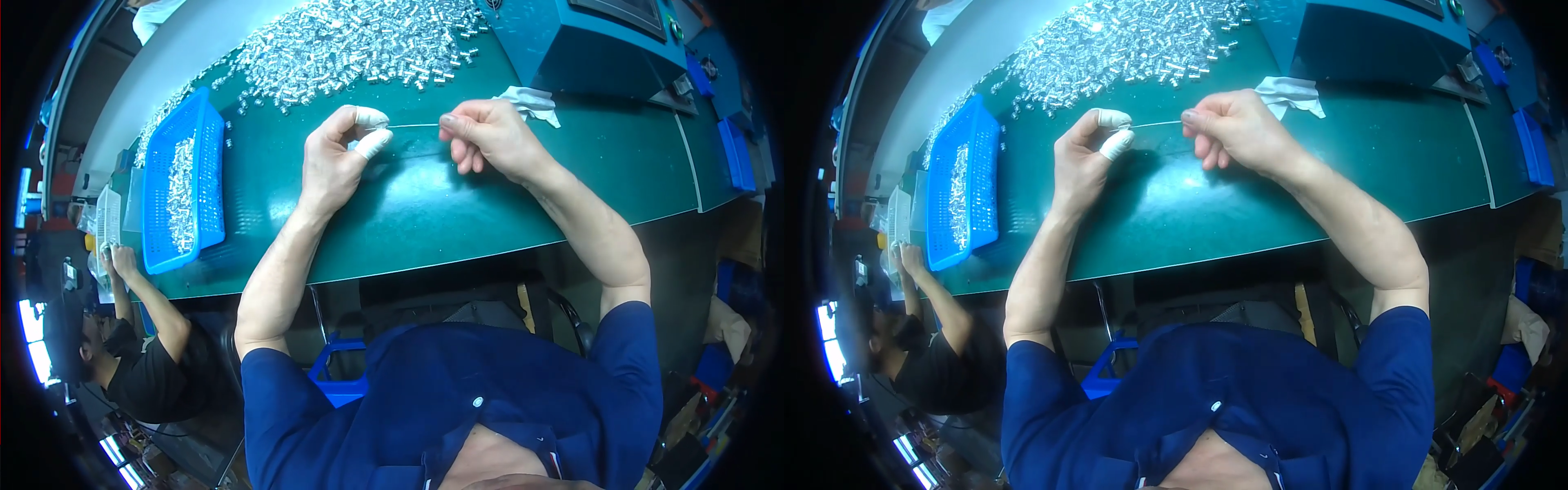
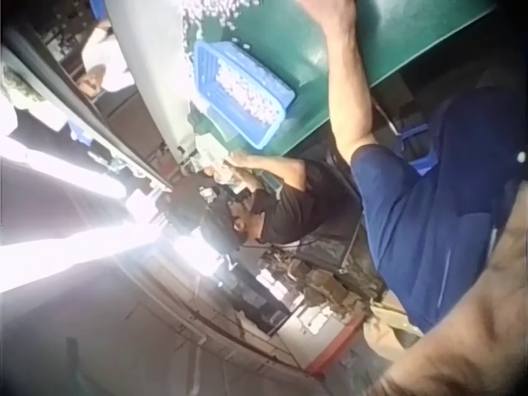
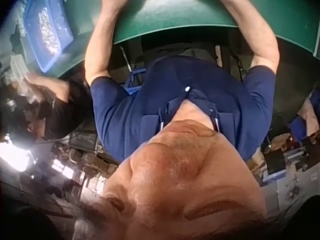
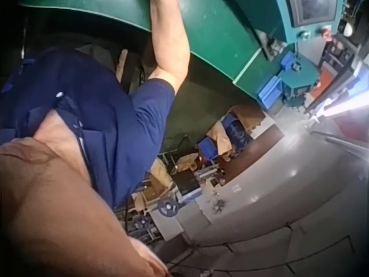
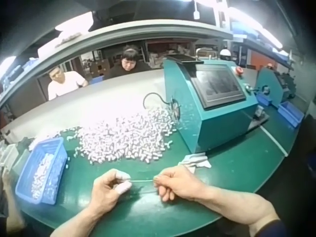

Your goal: The user is manually assembling or inspecting small electronic components with thin wires at a factory workstation.

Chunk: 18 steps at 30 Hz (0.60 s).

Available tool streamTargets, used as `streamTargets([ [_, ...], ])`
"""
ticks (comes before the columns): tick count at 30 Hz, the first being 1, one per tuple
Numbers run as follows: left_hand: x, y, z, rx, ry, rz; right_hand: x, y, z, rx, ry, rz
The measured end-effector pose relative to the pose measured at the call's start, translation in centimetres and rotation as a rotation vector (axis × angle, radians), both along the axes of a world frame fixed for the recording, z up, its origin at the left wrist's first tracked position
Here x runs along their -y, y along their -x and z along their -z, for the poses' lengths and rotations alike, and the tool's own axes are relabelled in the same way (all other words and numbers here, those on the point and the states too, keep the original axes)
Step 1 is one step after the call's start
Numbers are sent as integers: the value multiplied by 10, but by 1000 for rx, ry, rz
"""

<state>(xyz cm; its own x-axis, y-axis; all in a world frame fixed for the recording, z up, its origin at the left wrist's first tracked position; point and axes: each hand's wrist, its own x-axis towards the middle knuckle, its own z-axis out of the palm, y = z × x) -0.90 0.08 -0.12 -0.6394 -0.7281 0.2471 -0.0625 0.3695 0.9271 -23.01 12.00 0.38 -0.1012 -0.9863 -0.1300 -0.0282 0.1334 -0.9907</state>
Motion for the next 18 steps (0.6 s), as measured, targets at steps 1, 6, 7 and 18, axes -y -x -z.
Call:
streamTargets([
  [1,0,0,0,47,239,-20,1,3,3,0,-1,0],
  [6,1,1,-2,34,-171,-18,-2,-6,-4,-173,253,84],
  [7,2,1,-3,21,-319,-22,-1,-2,-2,-172,254,87],
  [18,-3,3,2,28,6,12,0,-1,7,195,-2,-6],
])
